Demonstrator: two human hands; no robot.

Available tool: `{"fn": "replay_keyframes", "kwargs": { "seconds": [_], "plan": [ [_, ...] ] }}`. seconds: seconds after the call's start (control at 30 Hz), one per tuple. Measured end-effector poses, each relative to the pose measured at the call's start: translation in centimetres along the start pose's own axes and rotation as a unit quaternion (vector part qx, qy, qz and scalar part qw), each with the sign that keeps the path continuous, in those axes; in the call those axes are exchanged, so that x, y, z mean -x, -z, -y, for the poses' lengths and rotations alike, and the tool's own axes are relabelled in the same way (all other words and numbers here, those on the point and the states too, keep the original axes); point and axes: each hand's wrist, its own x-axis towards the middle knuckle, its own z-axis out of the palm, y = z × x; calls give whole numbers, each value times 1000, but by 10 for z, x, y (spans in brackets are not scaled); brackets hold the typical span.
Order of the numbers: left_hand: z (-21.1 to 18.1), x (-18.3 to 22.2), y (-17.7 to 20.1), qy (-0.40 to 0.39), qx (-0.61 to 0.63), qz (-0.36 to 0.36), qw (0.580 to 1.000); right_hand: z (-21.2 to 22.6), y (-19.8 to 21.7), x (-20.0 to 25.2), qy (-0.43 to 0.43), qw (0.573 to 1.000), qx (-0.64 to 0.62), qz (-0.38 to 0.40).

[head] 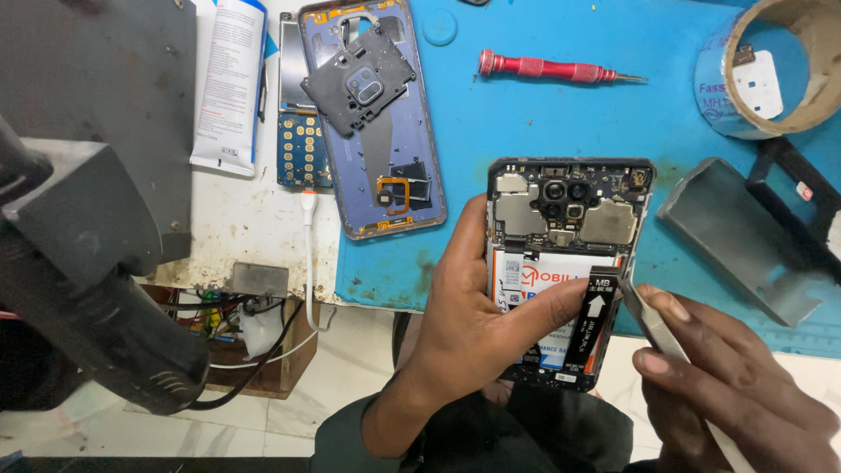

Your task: The person disassembles a smartphone by removing the back cover and unscrewing internal components. They use a screwdriver to remove screws and tweezers to disconnect ribbon cables and lift the motherboard. The person then connects a power cable to the motherboard to test the device.

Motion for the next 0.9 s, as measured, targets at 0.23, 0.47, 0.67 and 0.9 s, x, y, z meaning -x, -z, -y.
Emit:
{"fn": "replay_keyframes", "kwargs": {
  "seconds": [0.23,0.47,0.67,0.9],
  "plan": [
    [2,0,2,0,18,-3,1000,8,-6,-12,3,997,-41,-58],
    [4,2,0,-20,27,-4,999,-14,-8,6,28,999,-33,-29],
    [0,4,0,-46,-30,-10,998,-95,-10,42,40,997,24,55],
    [-7,6,-3,-55,-78,-24,995,-108,-61,42,-80,932,-179,-303]
  ]
}}
